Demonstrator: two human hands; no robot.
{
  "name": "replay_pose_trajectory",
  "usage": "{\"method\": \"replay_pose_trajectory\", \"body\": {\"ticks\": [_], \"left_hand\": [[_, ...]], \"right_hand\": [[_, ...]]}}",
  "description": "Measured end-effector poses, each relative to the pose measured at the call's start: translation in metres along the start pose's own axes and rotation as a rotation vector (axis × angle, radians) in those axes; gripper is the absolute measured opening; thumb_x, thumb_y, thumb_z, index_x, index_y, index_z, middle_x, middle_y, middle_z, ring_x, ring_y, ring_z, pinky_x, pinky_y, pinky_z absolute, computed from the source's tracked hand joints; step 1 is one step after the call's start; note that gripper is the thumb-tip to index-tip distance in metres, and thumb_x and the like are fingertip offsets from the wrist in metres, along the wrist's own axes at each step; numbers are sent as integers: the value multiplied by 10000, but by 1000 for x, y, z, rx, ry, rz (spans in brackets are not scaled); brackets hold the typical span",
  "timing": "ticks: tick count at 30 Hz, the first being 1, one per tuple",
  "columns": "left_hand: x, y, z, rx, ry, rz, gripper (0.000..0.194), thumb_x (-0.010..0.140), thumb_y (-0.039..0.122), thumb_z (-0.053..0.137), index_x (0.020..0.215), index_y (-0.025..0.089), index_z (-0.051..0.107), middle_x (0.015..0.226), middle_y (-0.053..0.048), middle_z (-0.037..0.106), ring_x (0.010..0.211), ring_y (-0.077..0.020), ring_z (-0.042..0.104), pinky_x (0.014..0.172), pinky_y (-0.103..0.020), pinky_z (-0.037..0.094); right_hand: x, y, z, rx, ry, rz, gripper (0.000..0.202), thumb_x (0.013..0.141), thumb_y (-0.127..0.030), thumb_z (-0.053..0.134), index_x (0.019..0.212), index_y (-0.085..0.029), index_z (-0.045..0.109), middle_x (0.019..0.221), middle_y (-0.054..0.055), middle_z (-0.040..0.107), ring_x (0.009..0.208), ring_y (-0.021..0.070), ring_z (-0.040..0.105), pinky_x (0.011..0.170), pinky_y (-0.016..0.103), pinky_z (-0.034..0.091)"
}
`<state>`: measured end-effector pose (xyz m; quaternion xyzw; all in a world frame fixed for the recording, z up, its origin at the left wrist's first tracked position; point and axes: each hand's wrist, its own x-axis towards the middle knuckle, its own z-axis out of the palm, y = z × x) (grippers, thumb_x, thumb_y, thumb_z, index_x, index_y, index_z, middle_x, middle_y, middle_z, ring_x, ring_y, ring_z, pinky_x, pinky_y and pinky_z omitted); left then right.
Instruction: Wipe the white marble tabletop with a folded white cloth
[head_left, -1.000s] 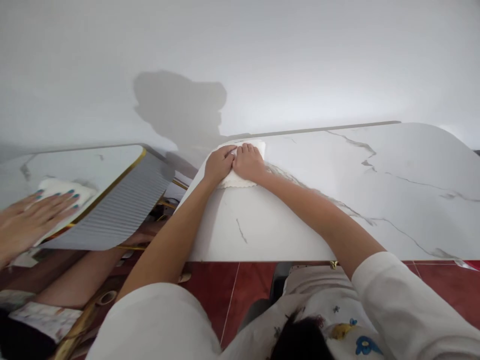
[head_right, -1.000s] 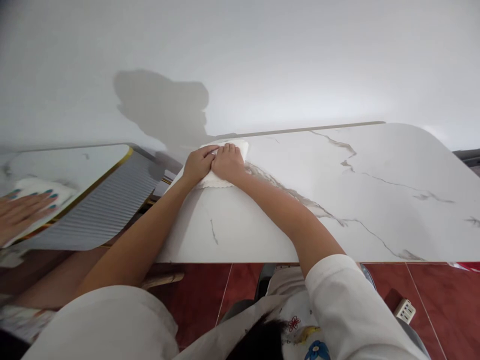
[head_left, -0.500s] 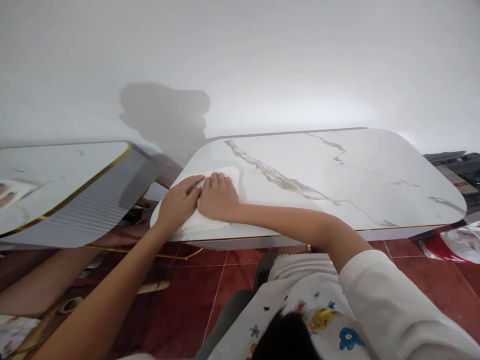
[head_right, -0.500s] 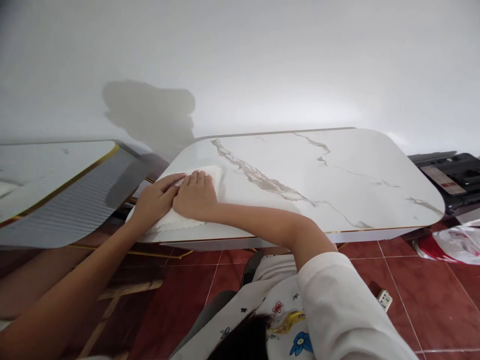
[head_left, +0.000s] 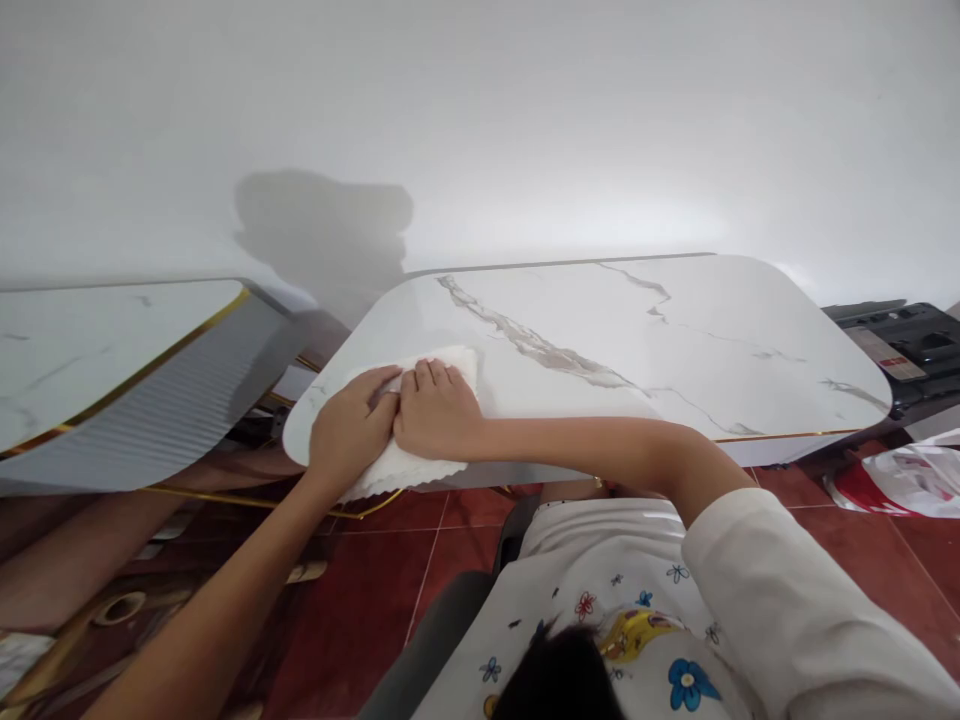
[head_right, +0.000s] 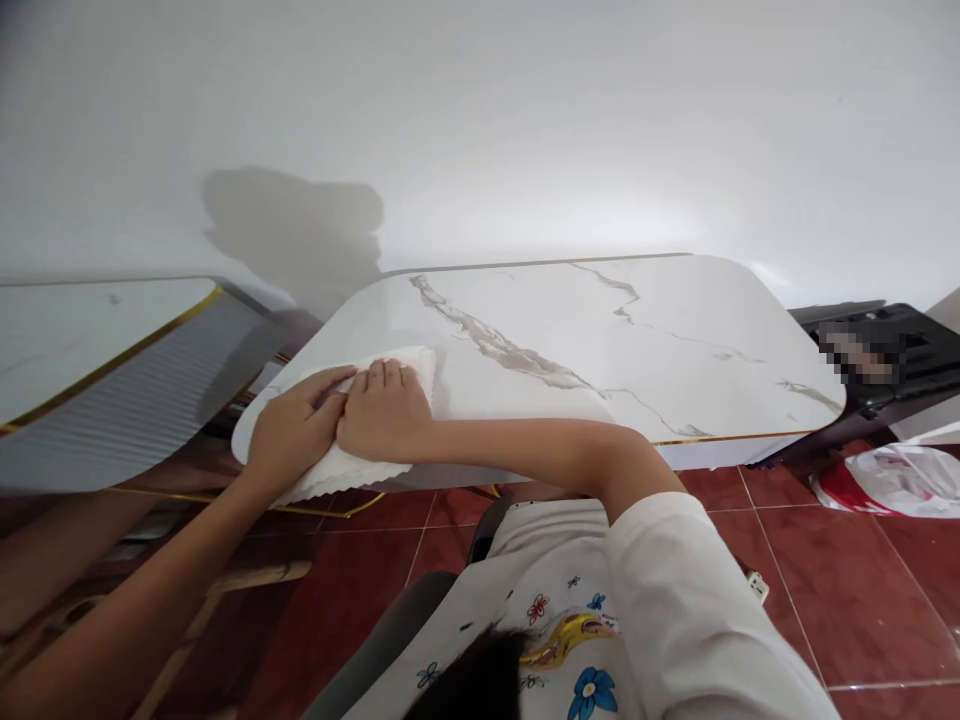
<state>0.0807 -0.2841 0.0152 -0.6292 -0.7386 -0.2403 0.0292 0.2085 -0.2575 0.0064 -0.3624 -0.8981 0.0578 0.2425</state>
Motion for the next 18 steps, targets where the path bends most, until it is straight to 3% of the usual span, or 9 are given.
{"method": "replay_pose_trajectory", "body": {"ticks": [8, 18], "left_hand": [[29, 27, 16, 9, -16, 26, 492, 813, 342, 353, 1129, 136, 669, 1229, -142, 685, 1152, -323, 621, 1021, -465, 474], [120, 30, 56, -76, -20, -6, 412, 825, 253, 436, 1157, 204, 674, 1245, -62, 683, 1187, -289, 598, 1046, -400, 441]], "right_hand": [[12, 38, -3, -39, 18, 4, 434, 961, -251, 389, 1256, 17, 560, 1367, 237, 551, 1291, 320, 483, 1101, 437, 365], [86, 110, 7, -58, -34, 34, 359, 978, -216, 374, 1213, -34, 573, 1289, 188, 602, 1258, 291, 506, 1087, 413, 376]]}}
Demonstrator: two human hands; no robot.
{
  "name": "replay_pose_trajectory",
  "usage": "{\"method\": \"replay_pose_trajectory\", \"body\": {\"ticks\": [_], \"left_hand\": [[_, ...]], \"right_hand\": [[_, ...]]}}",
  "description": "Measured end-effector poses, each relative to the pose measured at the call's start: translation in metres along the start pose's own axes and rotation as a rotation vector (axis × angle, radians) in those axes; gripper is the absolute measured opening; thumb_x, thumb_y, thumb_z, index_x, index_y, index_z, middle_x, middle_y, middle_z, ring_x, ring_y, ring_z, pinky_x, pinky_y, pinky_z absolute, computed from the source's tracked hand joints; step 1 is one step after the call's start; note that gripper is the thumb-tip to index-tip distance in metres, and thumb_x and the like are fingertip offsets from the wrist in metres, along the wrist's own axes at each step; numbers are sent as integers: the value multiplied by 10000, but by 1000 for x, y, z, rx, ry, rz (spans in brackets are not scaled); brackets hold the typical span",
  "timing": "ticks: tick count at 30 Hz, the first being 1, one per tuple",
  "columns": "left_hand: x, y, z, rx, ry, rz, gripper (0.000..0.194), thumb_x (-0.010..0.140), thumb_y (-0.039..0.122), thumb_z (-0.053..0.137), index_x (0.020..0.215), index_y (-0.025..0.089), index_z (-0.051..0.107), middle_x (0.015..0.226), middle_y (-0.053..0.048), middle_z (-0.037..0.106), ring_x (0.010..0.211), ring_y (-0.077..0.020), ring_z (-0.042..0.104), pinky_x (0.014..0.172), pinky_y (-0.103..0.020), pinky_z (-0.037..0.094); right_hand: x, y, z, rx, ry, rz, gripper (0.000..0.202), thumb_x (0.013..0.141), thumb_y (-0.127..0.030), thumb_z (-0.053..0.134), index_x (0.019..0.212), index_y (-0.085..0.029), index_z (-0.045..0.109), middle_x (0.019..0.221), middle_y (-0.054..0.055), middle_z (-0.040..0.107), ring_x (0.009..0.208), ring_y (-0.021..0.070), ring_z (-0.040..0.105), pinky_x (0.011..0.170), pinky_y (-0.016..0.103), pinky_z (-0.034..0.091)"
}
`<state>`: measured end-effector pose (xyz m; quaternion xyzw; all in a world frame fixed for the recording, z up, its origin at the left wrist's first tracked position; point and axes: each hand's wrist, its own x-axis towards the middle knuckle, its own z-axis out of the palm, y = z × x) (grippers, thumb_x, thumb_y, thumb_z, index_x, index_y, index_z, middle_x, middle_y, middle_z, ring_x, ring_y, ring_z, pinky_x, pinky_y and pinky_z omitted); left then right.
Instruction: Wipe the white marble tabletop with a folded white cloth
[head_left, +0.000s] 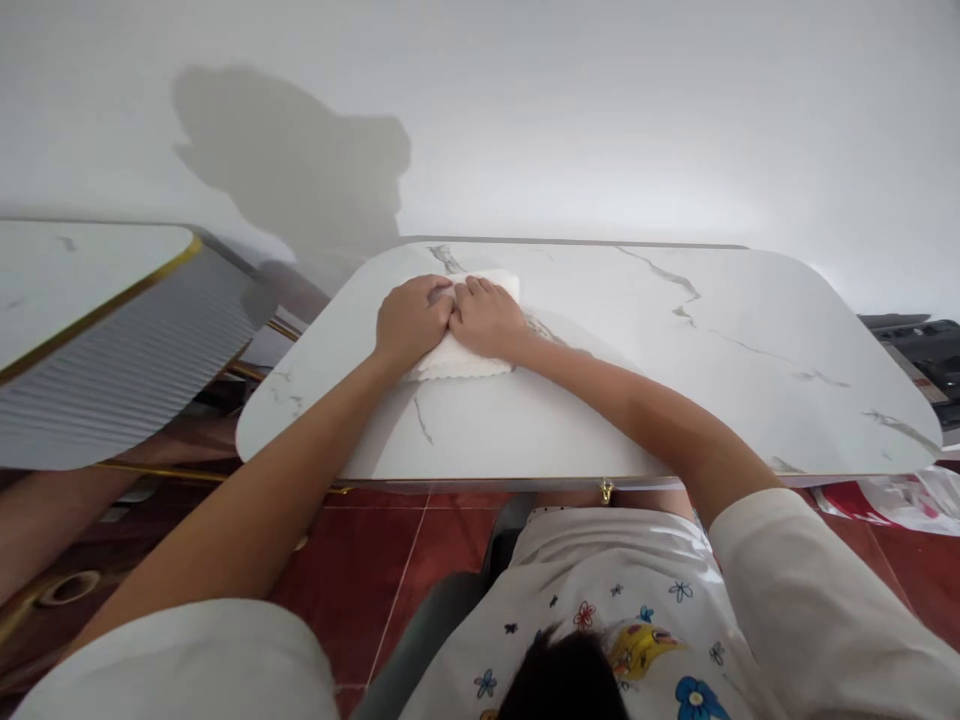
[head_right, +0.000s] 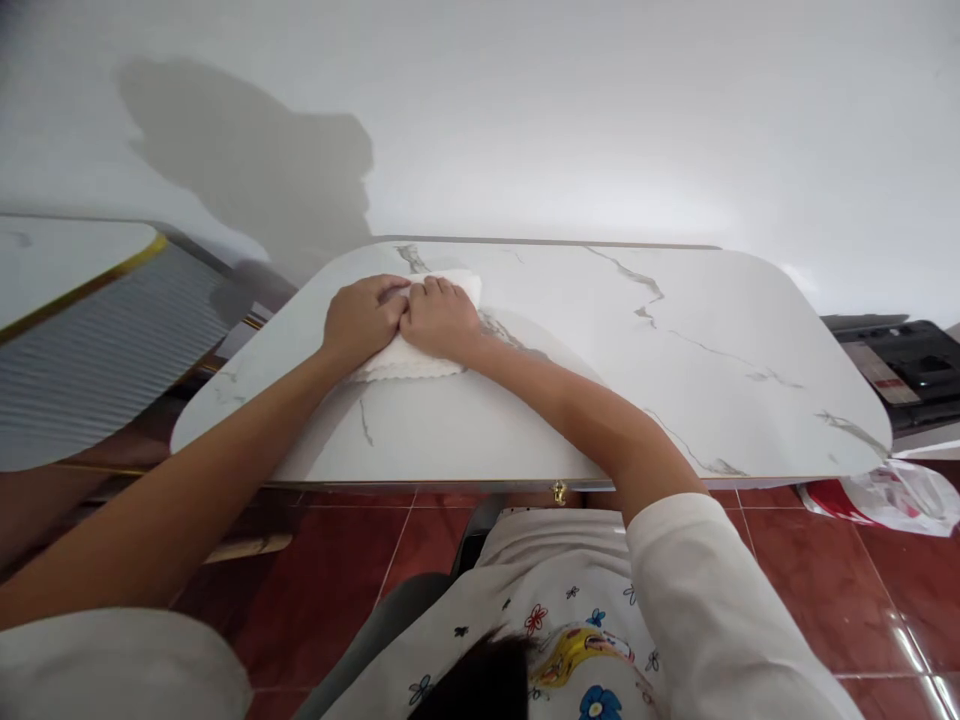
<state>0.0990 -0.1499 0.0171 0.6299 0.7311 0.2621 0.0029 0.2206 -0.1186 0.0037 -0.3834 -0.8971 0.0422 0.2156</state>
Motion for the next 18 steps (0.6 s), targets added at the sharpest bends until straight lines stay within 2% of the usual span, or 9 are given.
{"method": "replay_pose_trajectory", "body": {"ticks": [3, 7, 13, 18], "left_hand": [[24, -3, 7, 5, 10, 32, 413, 839, 258, 431, 1166, 196, 676, 1226, -62, 687, 1172, -274, 603, 1029, -372, 438], [51, -5, 14, 14, 15, 56, 446, 851, 254, 411, 1194, 116, 661, 1207, -89, 687, 1142, -264, 610, 994, -369, 440], [89, -5, 28, -4, 34, -44, 411, 867, 231, 447, 1191, 112, 670, 1215, -90, 693, 1118, -246, 607, 989, -375, 437], [113, -7, 36, -28, 73, -105, 385, 871, 239, 503, 1181, 111, 691, 1188, -96, 705, 1090, -242, 606, 986, -374, 433]], "right_hand": [[23, 15, 6, 0, 11, 13, 359, 982, -208, 368, 1226, -34, 565, 1305, 188, 595, 1274, 296, 495, 1090, 431, 371], [50, 32, 13, 4, 4, 13, 366, 979, -191, 371, 1257, -28, 544, 1334, 185, 579, 1294, 288, 485, 1102, 440, 360], [89, 58, 21, -46, -29, -16, 384, 999, -225, 343, 1286, -53, 531, 1366, 162, 568, 1324, 259, 477, 1118, 426, 368], [112, 74, 23, -34, -62, -53, 409, 1017, -260, 337, 1334, -62, 504, 1428, 150, 525, 1355, 251, 452, 1135, 416, 358]]}}
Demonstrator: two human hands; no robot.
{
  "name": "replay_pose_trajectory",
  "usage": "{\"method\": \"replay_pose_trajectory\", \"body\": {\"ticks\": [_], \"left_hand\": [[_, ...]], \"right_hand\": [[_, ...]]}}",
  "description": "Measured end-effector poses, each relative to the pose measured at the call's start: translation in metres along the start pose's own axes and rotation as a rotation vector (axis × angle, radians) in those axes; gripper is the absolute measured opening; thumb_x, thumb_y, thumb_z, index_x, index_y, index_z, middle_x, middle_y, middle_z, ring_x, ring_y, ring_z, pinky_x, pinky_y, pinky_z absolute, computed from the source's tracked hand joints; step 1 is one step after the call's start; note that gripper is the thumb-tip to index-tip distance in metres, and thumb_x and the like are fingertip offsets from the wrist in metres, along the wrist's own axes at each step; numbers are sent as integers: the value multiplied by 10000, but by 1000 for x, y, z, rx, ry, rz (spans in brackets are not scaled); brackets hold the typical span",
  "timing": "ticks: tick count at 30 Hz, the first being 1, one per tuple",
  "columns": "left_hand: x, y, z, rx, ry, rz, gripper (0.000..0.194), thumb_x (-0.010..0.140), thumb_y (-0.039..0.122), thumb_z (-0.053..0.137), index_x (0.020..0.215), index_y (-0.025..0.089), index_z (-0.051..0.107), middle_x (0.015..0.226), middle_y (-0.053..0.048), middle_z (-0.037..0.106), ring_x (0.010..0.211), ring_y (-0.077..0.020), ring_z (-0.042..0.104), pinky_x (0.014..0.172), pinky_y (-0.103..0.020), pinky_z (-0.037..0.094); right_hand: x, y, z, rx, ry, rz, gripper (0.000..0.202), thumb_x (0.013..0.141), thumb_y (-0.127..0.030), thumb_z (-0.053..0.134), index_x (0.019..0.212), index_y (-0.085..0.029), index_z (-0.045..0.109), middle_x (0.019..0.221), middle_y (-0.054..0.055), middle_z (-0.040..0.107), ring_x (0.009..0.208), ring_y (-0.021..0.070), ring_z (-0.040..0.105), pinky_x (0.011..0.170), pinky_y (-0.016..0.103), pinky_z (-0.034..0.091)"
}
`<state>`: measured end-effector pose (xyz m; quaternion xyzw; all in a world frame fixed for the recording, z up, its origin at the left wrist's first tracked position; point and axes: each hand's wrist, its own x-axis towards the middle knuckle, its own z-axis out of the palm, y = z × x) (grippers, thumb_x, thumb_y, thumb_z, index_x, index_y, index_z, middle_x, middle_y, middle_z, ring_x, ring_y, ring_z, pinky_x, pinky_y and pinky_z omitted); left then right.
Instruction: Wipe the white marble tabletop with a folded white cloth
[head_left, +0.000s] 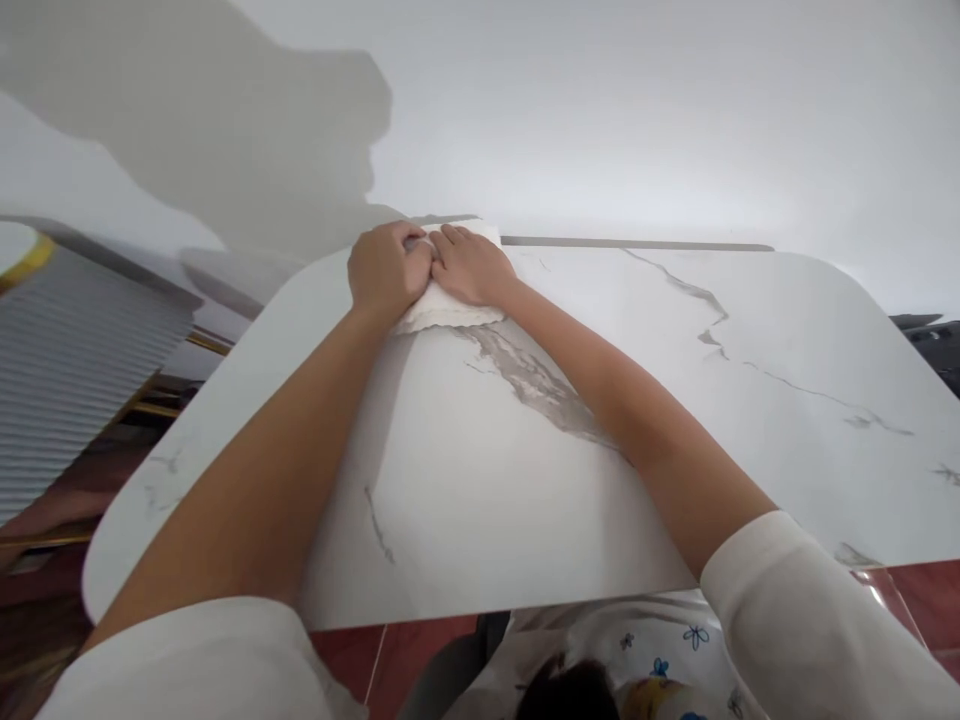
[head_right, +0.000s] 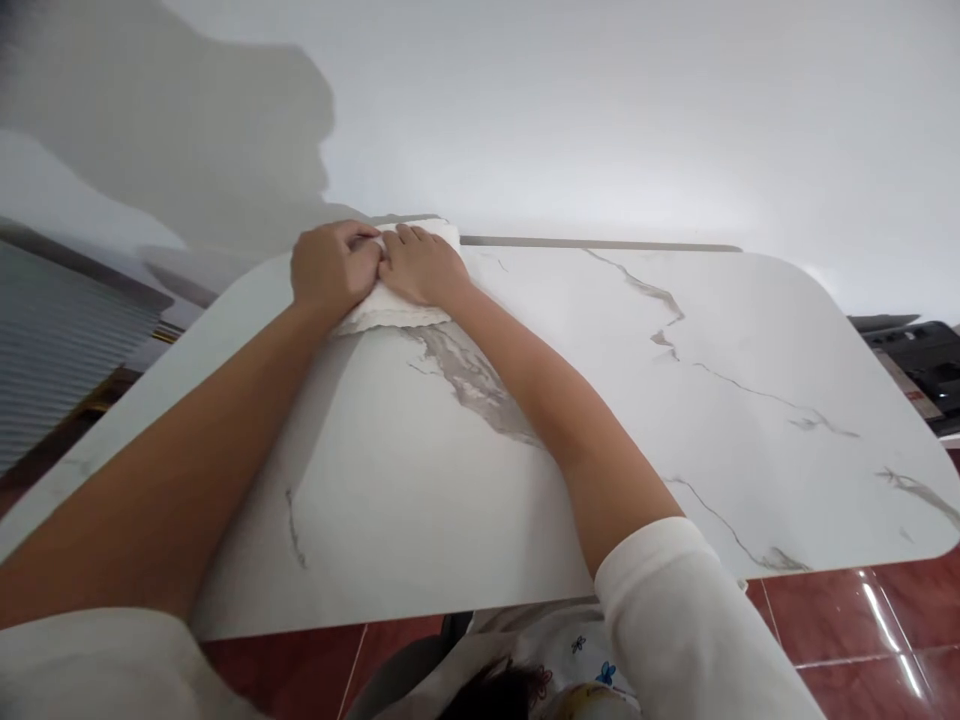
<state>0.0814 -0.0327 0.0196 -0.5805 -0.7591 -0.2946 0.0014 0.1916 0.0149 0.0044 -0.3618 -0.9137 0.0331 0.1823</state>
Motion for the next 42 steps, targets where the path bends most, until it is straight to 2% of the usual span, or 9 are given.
{"method": "replay_pose_trajectory", "body": {"ticks": [2, 6, 10, 14, 18, 22, 32, 35, 42], "left_hand": [[6, 0, 2, -8, -2, 2, 378, 874, 227, 504, 1179, 108, 693, 1190, -97, 705, 1096, -241, 605, 987, -366, 432], [15, 0, 5, -7, -20, 26, 371, 883, 221, 487, 1162, 101, 700, 1196, -108, 704, 1109, -243, 609, 977, -352, 435], [18, -1, 7, 32, -50, 36, 402, 882, 239, 432, 1175, 119, 680, 1195, -79, 697, 1124, -240, 609, 982, -369, 434], [17, -7, 8, 47, -98, 132, 436, 892, 260, 371, 1224, 137, 626, 1272, -63, 650, 1177, -240, 578, 1011, -383, 423], [8, -14, 8, 42, -107, 192, 411, 886, 259, 387, 1223, 193, 612, 1306, -78, 632, 1192, -257, 567, 1013, -392, 428], [-16, -17, 0, 43, -93, 212, 391, 885, 281, 380, 1192, 232, 616, 1291, -82, 639, 1196, -283, 566, 1007, -395, 436], [-98, -26, -43, -16, -115, 302, 486, 861, 333, 350, 1224, 146, 614, 1286, -132, 645, 1187, -299, 584, 1020, -398, 445], [-120, -31, -55, -7, -119, 278, 490, 846, 328, 353, 1215, 151, 621, 1300, -128, 641, 1201, -300, 579, 1044, -411, 436], [-172, -41, -80, 25, -106, 227, 516, 838, 349, 336, 1211, 131, 618, 1313, -135, 631, 1226, -305, 567, 1087, -436, 417]], "right_hand": [[5, 3, -1, 21, -17, 12, 417, 1019, -257, 349, 1345, -43, 495, 1450, 158, 503, 1364, 262, 442, 1140, 417, 350], [10, 4, -3, 18, -28, 53, 402, 1014, -219, 340, 1321, -31, 518, 1378, 159, 561, 1317, 274, 486, 1106, 428, 377], [10, 2, 1, -9, 6, 83, 397, 1006, -200, 335, 1315, -38, 523, 1342, 165, 582, 1291, 275, 505, 1091, 439, 384], [1, -5, 4, -22, 67, 110, 399, 997, -200, 342, 1301, -35, 541, 1340, 188, 582, 1286, 289, 504, 1096, 441, 370], [-16, -17, 2, -26, 84, 149, 429, 995, -219, 370, 1346, -14, 508, 1420, 204, 525, 1350, 288, 440, 1126, 431, 330], [-41, -33, -2, -7, 100, 145, 430, 994, -215, 365, 1337, -3, 515, 1429, 208, 514, 1349, 288, 438, 1130, 414, 314], [-106, -93, -8, 20, 141, 150, 446, 975, -231, 392, 1311, 29, 528, 1401, 246, 527, 1318, 316, 466, 1107, 434, 343], [-125, -116, -11, 38, 151, 161, 446, 976, -232, 387, 1308, 31, 528, 1416, 248, 514, 1334, 322, 452, 1117, 442, 336], [-165, -158, -24, 72, 58, 111, 497, 994, -245, 359, 1385, 50, 444, 1492, 247, 436, 1393, 315, 389, 1159, 451, 282]]}}
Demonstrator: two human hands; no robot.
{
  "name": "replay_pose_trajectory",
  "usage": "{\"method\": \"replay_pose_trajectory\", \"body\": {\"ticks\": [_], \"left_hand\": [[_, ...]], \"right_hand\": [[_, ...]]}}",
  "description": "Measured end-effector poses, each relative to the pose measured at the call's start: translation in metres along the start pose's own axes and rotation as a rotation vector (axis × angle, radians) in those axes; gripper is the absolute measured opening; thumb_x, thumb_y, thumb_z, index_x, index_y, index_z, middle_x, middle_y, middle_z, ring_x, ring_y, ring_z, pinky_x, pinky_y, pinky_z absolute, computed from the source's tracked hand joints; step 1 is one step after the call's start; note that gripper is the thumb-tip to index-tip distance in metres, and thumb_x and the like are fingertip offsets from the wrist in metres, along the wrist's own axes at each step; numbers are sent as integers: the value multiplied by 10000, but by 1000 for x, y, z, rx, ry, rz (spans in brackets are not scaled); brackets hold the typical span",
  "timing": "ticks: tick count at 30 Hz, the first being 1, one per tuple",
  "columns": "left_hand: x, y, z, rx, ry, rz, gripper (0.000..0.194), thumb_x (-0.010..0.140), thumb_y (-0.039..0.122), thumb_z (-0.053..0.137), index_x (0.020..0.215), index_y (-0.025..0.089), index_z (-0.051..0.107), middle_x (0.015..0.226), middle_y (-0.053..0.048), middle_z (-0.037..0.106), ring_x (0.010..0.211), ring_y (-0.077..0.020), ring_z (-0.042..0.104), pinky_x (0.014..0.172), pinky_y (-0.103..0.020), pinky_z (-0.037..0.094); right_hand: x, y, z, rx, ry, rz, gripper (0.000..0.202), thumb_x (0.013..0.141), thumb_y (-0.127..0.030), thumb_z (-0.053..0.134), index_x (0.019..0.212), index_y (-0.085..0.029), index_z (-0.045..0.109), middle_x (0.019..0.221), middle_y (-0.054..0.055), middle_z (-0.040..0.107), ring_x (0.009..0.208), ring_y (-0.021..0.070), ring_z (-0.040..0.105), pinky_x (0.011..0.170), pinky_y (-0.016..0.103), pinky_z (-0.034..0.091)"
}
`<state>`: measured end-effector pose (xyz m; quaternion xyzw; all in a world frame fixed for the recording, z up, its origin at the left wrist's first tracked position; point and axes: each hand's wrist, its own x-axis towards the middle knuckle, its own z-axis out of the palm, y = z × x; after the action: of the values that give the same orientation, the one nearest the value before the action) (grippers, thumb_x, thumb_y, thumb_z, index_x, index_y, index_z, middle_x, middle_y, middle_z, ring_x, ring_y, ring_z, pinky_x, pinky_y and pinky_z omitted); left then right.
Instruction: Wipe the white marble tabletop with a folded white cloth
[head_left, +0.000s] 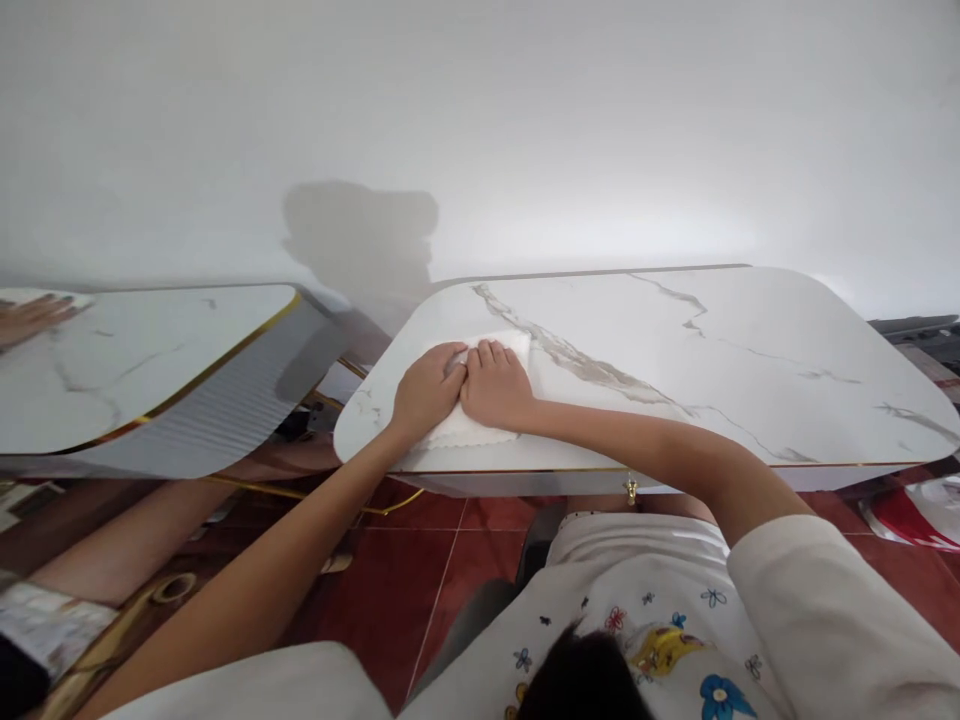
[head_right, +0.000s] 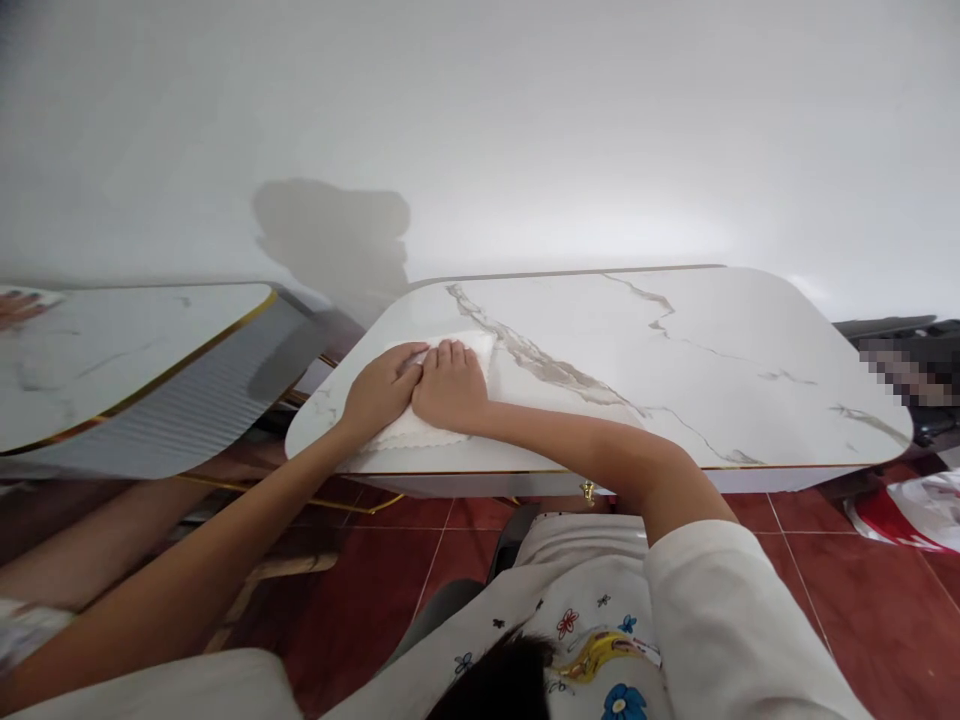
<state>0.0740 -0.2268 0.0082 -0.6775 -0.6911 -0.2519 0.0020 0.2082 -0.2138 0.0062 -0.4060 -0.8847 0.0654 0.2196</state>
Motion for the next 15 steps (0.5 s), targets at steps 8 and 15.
{"method": "replay_pose_trajectory", "body": {"ticks": [8, 15], "left_hand": [[-33, 20, -5, 23, 22, -39, 501, 828, 341, 342, 1180, 115, 618, 1269, -160, 647, 1186, -309, 585, 1073, -447, 429], [-39, 60, 9, -33, 27, -13, 454, 814, 301, 361, 1154, 131, 611, 1249, -144, 655, 1175, -285, 591, 1074, -430, 433]], "right_hand": [[-30, -5, -14, 23, -64, -39, 529, 990, -253, 370, 1418, 52, 425, 1515, 237, 409, 1415, 324, 362, 1174, 432, 265], [-58, 23, -30, -30, -32, -52, 527, 980, -230, 350, 1415, 55, 437, 1503, 243, 425, 1402, 340, 384, 1173, 438, 263]]}}
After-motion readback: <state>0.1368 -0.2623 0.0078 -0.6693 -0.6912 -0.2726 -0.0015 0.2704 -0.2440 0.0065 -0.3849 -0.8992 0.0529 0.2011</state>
